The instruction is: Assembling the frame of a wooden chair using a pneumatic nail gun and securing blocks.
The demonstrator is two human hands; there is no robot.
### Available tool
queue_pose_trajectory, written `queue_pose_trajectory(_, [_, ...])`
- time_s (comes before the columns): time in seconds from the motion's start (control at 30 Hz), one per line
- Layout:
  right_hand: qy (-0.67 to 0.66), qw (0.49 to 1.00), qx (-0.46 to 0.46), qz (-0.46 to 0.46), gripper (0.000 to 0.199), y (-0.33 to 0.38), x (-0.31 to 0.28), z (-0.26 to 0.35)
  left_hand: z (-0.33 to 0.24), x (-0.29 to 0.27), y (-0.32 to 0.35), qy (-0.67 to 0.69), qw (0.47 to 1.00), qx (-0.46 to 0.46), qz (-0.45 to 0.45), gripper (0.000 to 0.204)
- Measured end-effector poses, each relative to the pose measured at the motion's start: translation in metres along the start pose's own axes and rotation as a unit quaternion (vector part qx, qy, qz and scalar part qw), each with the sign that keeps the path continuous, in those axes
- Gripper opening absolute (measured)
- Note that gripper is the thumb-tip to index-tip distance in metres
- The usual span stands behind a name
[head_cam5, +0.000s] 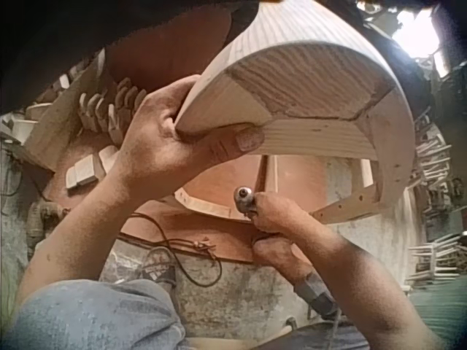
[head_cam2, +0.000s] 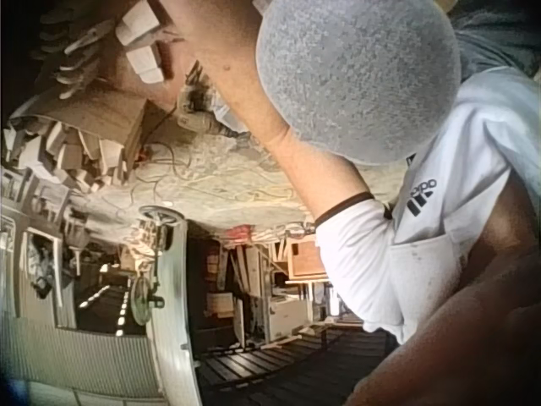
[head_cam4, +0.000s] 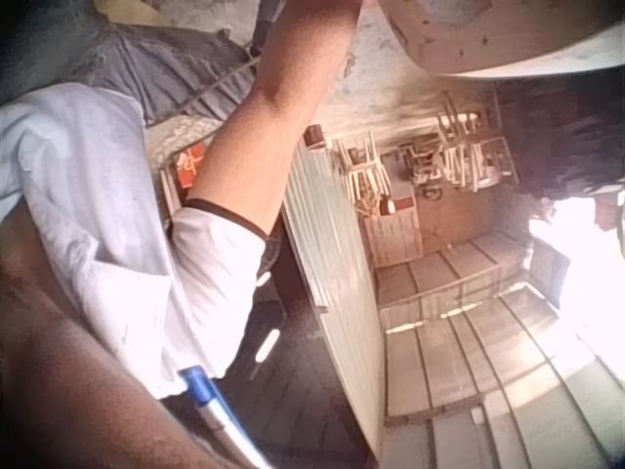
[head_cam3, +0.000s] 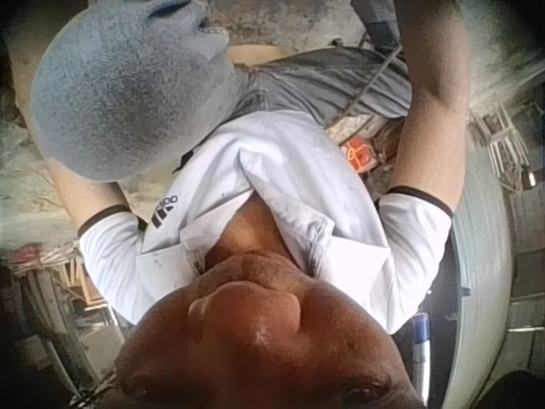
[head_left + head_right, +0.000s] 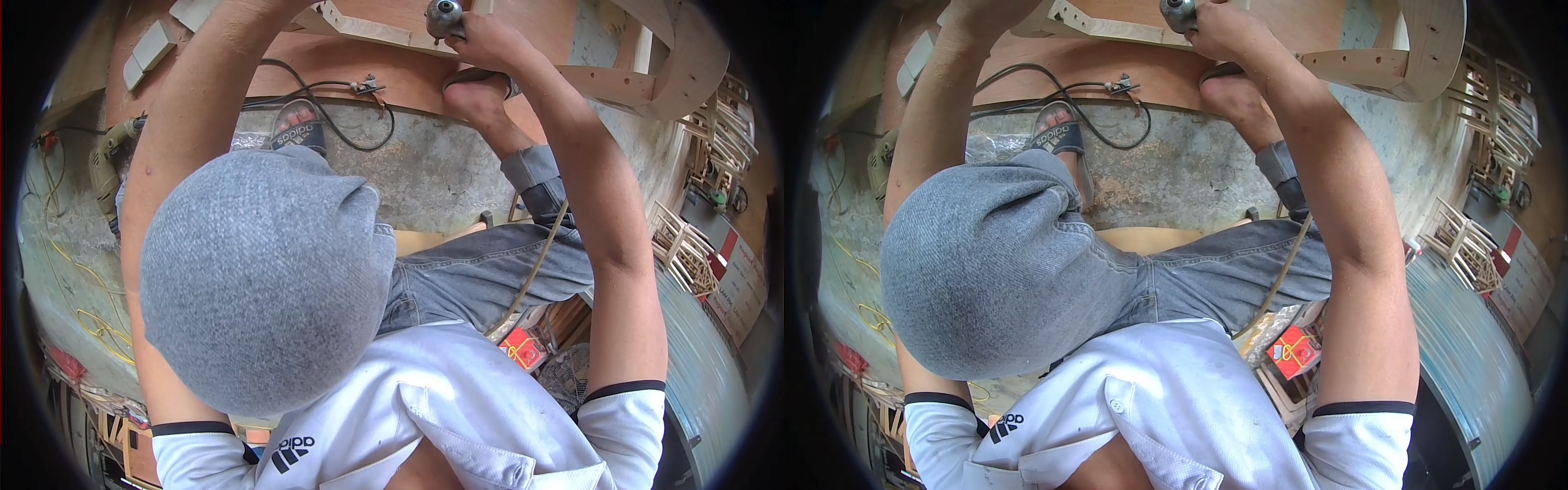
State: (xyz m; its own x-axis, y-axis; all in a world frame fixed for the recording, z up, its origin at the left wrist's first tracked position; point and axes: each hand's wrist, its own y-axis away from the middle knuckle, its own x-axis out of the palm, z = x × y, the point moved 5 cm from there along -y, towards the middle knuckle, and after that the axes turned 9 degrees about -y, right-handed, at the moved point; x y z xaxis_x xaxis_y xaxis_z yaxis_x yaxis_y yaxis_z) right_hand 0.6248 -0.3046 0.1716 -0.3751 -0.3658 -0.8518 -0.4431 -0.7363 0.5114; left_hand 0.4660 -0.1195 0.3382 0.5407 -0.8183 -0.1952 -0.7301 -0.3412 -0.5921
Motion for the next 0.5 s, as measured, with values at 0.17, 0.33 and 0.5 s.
queue_pose_trajectory(0.17, [-0.004, 1.0, 0.003, 0.004, 0.039, 0.0012, -0.0026, 0.0059, -0.0002, -0.0019, 0.0012, 0.003, 1.0, -0.007, 0.001, 0.048])
queue_pose_trajectory(0.33, [-0.01, 1.0, -0.001, 0.017, 0.037, -0.0009, -0.0014, 0.0045, 0.0009, -0.0024, 0.0011, -0.006, 1.0, -0.022, 0.006, 0.048])
queue_pose_trajectory(0.5, [-0.01, 1.0, -0.003, 0.014, 0.037, 0.0007, -0.005, 0.009, 0.0012, -0.0041, 0.0021, 0.007, 1.0, -0.024, -0.003, 0.045])
